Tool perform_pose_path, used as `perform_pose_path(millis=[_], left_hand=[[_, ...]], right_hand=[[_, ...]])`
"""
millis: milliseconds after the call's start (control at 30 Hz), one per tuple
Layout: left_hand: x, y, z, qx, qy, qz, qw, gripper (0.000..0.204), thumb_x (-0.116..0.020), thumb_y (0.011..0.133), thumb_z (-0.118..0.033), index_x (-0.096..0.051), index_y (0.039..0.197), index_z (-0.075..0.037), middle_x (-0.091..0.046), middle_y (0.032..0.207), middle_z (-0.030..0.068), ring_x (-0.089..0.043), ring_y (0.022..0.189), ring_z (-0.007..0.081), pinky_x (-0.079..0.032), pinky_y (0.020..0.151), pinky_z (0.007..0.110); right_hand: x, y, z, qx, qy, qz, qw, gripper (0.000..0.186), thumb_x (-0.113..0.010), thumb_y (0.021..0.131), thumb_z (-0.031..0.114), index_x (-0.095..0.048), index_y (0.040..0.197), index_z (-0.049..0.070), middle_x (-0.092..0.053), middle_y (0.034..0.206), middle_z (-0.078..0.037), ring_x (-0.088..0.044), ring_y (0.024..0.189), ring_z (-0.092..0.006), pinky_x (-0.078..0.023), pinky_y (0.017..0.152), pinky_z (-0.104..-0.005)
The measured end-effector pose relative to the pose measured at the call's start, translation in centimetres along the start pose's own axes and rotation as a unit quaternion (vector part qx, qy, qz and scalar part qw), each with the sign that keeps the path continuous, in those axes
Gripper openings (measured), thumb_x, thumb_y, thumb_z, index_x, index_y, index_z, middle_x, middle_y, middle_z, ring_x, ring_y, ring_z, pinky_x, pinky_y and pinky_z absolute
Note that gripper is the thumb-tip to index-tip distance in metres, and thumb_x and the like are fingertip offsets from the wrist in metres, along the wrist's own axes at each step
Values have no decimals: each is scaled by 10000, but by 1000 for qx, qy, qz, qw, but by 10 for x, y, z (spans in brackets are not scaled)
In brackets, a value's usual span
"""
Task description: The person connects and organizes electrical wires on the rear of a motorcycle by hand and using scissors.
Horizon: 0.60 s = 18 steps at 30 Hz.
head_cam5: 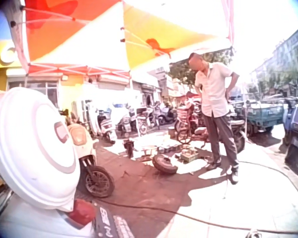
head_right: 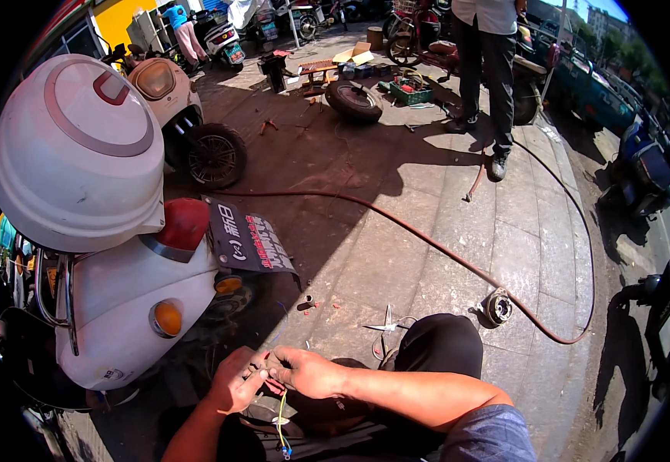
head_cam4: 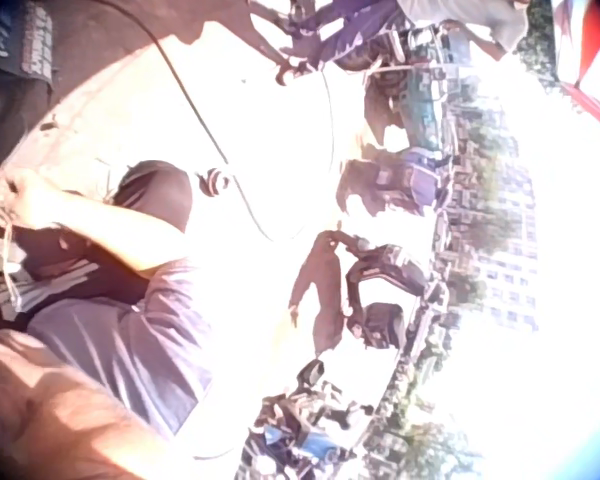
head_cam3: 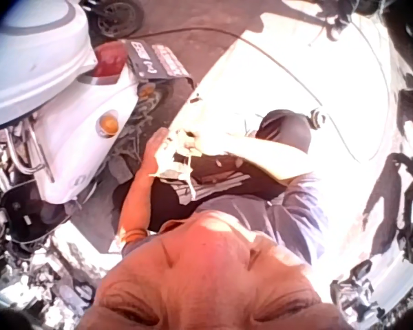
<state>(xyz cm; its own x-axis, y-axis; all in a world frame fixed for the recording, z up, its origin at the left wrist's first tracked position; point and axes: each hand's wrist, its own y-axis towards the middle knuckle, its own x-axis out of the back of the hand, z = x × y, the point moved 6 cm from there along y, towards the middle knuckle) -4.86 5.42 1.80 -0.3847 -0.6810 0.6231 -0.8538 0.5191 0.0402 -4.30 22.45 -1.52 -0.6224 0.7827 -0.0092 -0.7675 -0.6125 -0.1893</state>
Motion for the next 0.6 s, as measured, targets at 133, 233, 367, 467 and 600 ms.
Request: perform_pose_path(millis=[133, 233, 367, 467, 600], left_hand=[[14, 3, -15, 29, -13, 56, 998, 155, -755, 897, -125, -690, 1005, -34, -625, 937, 148, -636, 861, 355, -519, 785, 412], [23, -2, -20, -20, -5, 80, 997, 181, -758, 880, -204, -689, 951, -52, -599, 901, 147, -618, 839, 360, -503, 763, 429], [27, -5, -38, -33, -13, 114, 993, 161, -750, 915, -185, -689, 985, -54, -638, 936, 147, -652, 882, 339, -521, 786, 404], [27, -12, -38, -26, -80, 134, 987, 151, -746, 918, -175, -686, 978, -49, -642, 939, 129, -653, 864, 325, -523, 783, 400], [26, -18, -33, -10, -132, 140, 981, 145, -737, 931, -159, -678, 970, -33, -648, 943, 107, -653, 838, 273, -520, 767, 378]], right_hand=[[-1, -1, 8, 44, -15, 57, 997, 196, -587, 1098, 226, -623, 1147, 40, -670, 1015, -141, -622, 980, -258, -512, 903, -408], [-3, -10, 30, 41, -29, 121, 991, 183, -571, 1103, 200, -618, 1165, 35, -658, 1048, -166, -613, 984, -270, -507, 897, -417], [-3, -14, 37, 148, -61, 141, 977, 133, -584, 1083, 137, -608, 1171, 40, -647, 1090, -166, -611, 1017, -296, -501, 924, -433], [-8, -16, 37, 151, -49, 185, 970, 114, -584, 1076, 113, -603, 1160, 38, -638, 1124, -167, -613, 1051, -324, -497, 945, -445], [-13, -20, 47, 138, -33, 220, 965, 106, -578, 1074, 109, -596, 1140, 28, -621, 1135, -176, -614, 1081, -354, -495, 954, -448]])
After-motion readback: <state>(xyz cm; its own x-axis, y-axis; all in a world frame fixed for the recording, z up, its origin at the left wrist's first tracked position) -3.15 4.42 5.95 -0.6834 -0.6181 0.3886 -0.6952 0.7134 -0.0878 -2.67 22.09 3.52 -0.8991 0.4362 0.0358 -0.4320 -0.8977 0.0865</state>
